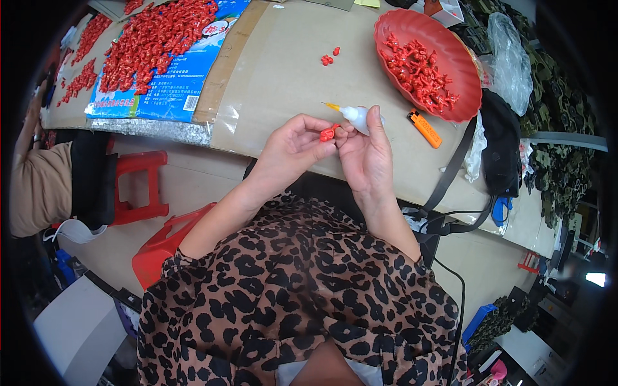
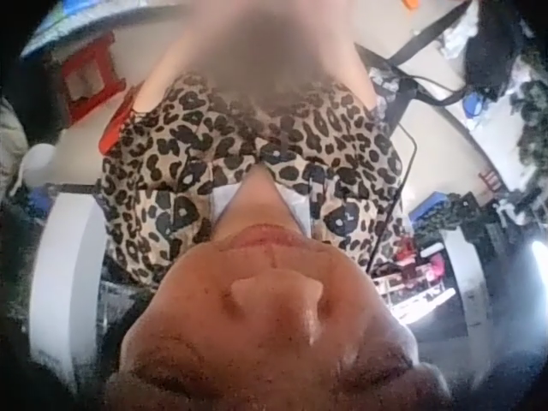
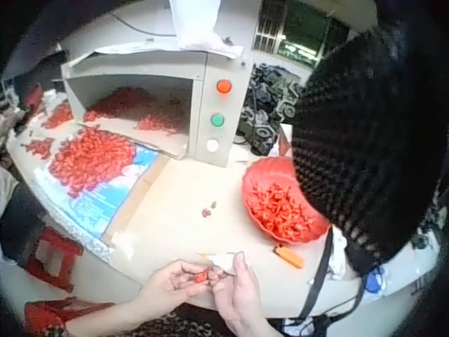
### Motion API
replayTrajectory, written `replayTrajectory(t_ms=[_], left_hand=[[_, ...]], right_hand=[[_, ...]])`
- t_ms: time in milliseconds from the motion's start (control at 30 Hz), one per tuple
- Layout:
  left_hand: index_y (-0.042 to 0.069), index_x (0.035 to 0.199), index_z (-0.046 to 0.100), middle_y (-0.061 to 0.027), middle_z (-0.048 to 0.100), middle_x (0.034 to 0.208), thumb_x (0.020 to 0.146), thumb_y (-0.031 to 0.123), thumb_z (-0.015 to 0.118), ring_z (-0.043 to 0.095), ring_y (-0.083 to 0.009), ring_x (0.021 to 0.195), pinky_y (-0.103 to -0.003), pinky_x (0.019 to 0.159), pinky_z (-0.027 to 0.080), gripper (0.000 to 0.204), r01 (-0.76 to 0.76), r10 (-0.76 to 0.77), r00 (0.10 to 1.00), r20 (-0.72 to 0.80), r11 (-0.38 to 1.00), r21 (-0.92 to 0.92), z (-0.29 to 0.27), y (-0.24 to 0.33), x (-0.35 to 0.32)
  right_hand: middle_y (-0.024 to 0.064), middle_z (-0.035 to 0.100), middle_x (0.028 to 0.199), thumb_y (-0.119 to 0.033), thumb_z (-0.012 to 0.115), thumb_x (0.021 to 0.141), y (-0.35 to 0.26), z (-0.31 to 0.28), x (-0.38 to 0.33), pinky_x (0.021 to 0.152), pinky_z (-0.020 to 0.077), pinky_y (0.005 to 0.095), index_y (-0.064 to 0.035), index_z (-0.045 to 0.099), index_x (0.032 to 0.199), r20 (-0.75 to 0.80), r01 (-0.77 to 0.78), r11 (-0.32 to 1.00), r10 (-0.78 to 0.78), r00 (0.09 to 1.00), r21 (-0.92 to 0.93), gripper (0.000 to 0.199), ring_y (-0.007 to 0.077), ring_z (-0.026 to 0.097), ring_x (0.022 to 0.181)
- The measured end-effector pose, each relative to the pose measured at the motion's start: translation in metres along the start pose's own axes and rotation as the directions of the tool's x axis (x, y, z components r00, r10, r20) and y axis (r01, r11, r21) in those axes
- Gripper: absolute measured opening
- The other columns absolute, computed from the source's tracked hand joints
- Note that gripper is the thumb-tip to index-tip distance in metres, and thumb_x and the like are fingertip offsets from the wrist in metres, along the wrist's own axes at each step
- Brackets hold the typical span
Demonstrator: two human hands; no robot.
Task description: The person applies glue from a glue bottle to small red plastic components by hand to assemble them.
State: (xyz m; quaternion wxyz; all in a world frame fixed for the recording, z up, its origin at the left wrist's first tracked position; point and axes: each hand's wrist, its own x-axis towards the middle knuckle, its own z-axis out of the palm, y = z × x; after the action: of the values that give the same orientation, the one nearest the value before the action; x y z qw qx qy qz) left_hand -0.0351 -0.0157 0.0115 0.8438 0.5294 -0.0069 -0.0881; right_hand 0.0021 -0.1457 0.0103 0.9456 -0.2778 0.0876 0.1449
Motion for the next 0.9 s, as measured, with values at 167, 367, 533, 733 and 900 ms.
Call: replayTrajectory(t_ms=[167,367,533,733,900], left_hand=[[-0.001,0.097,0.046,-0.0089,0.054,0.098,0.083,0.008,0.051,0.051,-0.0129,0.091,-0.026,0.084,0.040,0.018,0.060,-0.067,0.997,-0.023,0.971,-0.230,-0.003,-0.003,-0.003],[-0.001,0.098,0.048,-0.0075,0.053,0.095,0.082,0.005,0.052,0.051,-0.0118,0.088,-0.026,0.081,0.041,0.018,0.039,-0.052,0.997,-0.060,0.978,-0.207,-0.003,-0.010,-0.003],[0.000,0.097,0.050,-0.0087,0.054,0.094,0.081,0.005,0.053,0.050,-0.0151,0.094,-0.026,0.086,0.038,0.018,0.096,-0.114,0.993,-0.022,0.915,-0.391,-0.008,-0.009,-0.003],[0.001,0.094,0.051,-0.0112,0.054,0.097,0.082,0.011,0.052,0.047,-0.0245,0.104,-0.031,0.093,0.035,0.016,0.179,-0.111,0.983,0.144,0.707,-0.684,-0.021,-0.009,0.000],[0.003,0.093,0.050,-0.0103,0.054,0.097,0.083,0.013,0.051,0.047,-0.0237,0.102,-0.030,0.088,0.038,0.015,0.177,-0.087,0.983,0.160,0.660,-0.730,-0.022,-0.002,0.001]], right_hand=[[0.0049,0.053,0.075,-0.027,0.052,0.083,0.000,0.000,0.001,0.061,0.0422,0.0248,-0.0053,0.049,0.086,0.005,-0.027,0.999,0.027,1.000,0.041,0.022,0.0118,0.049,0.064],[0.0043,0.052,0.074,-0.027,0.052,0.083,0.001,0.006,0.001,0.060,0.0416,0.0247,-0.0056,0.049,0.086,0.011,-0.053,0.998,0.052,0.999,0.038,0.022,0.0113,0.048,0.064],[0.0043,0.051,0.075,-0.028,0.052,0.084,-0.001,0.017,0.002,0.061,0.0411,0.0250,-0.0056,0.049,0.085,0.039,-0.043,0.995,0.040,0.998,0.094,0.023,0.0110,0.047,0.064],[0.0051,0.051,0.076,-0.025,0.050,0.085,-0.012,0.013,-0.003,0.057,0.0384,0.0257,-0.0042,0.049,0.086,0.076,0.071,0.997,-0.069,0.995,-0.023,0.021,0.0120,0.046,0.063],[0.0073,0.051,0.079,-0.025,0.048,0.086,-0.017,0.006,-0.013,0.055,0.0357,0.0249,-0.0017,0.050,0.088,0.101,0.168,0.966,-0.151,0.983,-0.195,0.024,0.0119,0.044,0.063]])
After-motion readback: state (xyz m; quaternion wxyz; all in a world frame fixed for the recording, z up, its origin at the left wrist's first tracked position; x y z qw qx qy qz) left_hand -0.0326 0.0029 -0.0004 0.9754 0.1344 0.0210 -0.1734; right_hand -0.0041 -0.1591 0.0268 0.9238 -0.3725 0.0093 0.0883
